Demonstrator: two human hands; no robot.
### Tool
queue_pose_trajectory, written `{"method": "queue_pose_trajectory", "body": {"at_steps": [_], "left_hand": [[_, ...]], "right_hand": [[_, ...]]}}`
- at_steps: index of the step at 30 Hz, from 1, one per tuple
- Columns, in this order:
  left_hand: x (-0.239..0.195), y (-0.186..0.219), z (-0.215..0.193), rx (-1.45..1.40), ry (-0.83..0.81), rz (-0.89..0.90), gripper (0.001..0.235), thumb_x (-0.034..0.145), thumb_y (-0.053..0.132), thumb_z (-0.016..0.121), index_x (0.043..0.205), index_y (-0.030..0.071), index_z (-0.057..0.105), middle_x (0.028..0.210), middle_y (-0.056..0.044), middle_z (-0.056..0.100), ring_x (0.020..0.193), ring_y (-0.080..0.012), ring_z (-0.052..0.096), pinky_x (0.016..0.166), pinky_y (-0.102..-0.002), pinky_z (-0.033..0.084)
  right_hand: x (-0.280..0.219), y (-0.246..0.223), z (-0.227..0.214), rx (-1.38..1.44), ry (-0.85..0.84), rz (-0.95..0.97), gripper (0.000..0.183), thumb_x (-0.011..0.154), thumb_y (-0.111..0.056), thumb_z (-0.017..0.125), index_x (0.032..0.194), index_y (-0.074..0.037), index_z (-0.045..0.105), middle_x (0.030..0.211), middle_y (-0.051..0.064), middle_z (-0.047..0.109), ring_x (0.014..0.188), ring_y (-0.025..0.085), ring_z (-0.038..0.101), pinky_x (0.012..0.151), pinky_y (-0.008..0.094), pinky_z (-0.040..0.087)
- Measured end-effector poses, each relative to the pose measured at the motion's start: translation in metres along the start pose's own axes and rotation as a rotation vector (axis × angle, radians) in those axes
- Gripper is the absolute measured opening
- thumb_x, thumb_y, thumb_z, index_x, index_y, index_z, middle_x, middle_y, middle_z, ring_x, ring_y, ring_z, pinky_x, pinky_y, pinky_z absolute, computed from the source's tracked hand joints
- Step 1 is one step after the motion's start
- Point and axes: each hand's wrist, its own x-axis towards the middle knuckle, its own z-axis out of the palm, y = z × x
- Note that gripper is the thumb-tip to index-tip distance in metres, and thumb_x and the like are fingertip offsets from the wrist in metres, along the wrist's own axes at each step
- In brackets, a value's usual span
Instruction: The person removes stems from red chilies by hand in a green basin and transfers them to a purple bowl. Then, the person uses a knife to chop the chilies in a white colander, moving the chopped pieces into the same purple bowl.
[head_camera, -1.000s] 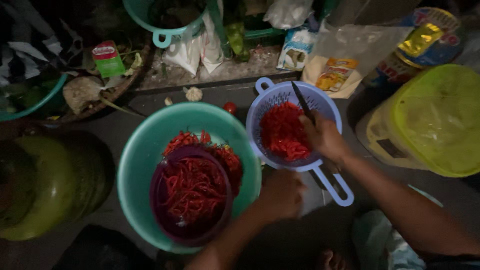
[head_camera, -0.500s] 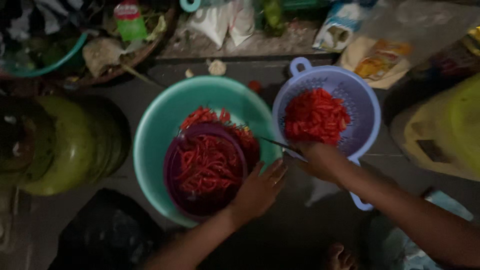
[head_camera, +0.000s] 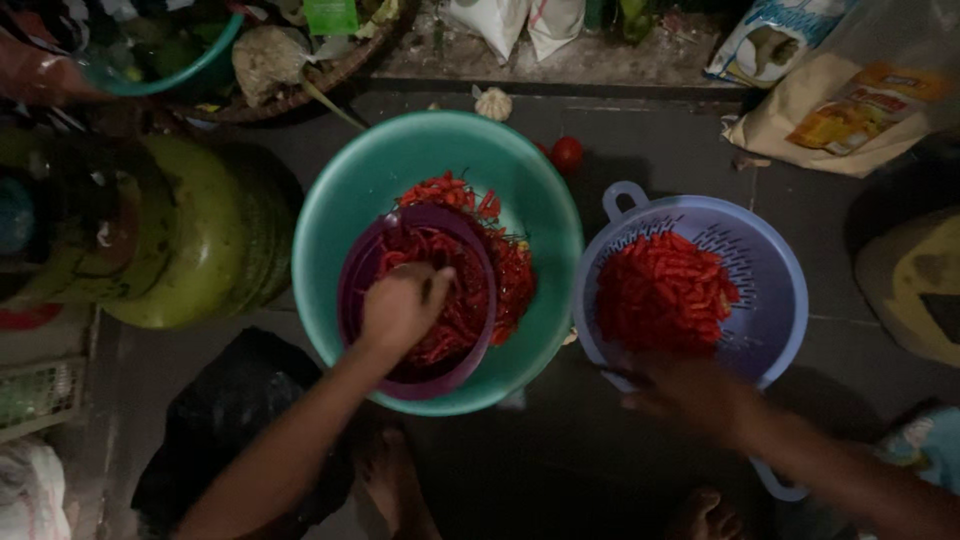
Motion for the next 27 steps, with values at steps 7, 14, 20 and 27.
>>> {"method": "queue_pose_trajectory", "body": {"at_steps": [7,14,20,27], "left_hand": [[0.003,-0.001,0.033,-0.18,0.07,-0.061,0.029,0.091,0.034,0.069,0.089,0.005,0.073,0.08,-0.016,0.069,0.066,-0.0328,0.068,0.058,-0.046,0.054],[-0.023,0.018,-0.005,-0.642,0.318,-0.005,0.019,0.099,0.019,0.075,0.096,0.002,0.068,0.089,-0.006,0.059,0.077,-0.0169,0.059,0.071,-0.032,0.05],[-0.009,0.094,-0.008,-1.175,0.234,-0.09,0.012,0.098,0.012,0.072,0.104,0.002,0.068,0.09,-0.001,0.064,0.074,-0.003,0.056,0.065,-0.02,0.046],[-0.002,0.128,-0.009,-1.125,0.239,0.093,0.009,0.096,0.006,0.072,0.098,0.0,0.067,0.103,-0.002,0.064,0.075,-0.0035,0.062,0.063,-0.02,0.051]], "right_hand": [[-0.023,0.005,-0.022,0.062,0.32,-0.078,0.056,0.096,-0.042,0.061,0.146,-0.018,0.054,0.106,0.007,0.075,0.097,0.016,0.074,0.085,0.032,0.06],[-0.03,0.022,-0.024,0.379,0.306,0.157,0.056,0.103,-0.038,0.04,0.156,-0.023,0.047,0.105,0.009,0.076,0.09,0.019,0.074,0.077,0.034,0.061],[-0.022,0.02,-0.025,0.673,0.457,-0.107,0.048,0.109,-0.043,0.034,0.134,-0.009,0.058,0.082,0.012,0.061,0.066,0.021,0.061,0.06,0.038,0.053],[0.026,-0.06,-0.056,0.758,0.59,-0.264,0.043,0.103,-0.043,0.051,0.132,-0.011,0.057,0.077,0.004,0.061,0.057,0.011,0.059,0.05,0.028,0.049]]}}
